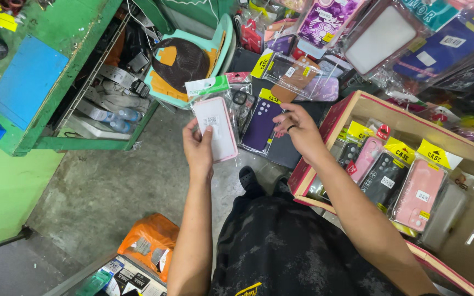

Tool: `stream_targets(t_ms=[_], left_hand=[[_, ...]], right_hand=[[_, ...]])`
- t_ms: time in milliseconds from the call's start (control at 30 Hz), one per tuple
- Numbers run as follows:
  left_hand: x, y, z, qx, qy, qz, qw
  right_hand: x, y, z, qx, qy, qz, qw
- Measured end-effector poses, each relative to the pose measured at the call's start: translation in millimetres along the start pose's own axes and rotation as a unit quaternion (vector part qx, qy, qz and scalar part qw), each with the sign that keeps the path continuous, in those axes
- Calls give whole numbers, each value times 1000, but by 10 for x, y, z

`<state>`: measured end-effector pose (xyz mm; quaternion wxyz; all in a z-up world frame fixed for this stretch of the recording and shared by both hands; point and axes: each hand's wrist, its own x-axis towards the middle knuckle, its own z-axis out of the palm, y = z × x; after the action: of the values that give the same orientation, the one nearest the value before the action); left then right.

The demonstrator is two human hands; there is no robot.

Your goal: The person sorts through a box of mobile phone cases, removes cases from their plastic packaging to check them, and places the items back into the box and onto nearby display shelves.

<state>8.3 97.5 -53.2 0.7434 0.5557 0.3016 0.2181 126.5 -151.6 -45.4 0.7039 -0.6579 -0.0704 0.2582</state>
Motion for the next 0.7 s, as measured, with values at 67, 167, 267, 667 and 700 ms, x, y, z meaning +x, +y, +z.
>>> stream_targets(t_ms=[67, 167, 267, 667, 700], left_hand=[[51, -140, 5, 25, -10, -21, 999], [149, -460, 97, 69, -52, -69, 994], [361, -892, 252, 99, -122, -75, 985], [1415, -1541, 135, 177, -146, -108, 967], [1450, -1591, 143, 205, -156, -90, 962]], right_hand=[[-8, -22, 25, 1, 3, 2, 1000], [-4, -53, 49, 14, 14, -4, 1000], [-21, -91, 34, 21, 32, -12, 999], [-86, -142, 84, 8, 32, 18, 999], [-84, -151, 87, 11, 27, 18, 999]])
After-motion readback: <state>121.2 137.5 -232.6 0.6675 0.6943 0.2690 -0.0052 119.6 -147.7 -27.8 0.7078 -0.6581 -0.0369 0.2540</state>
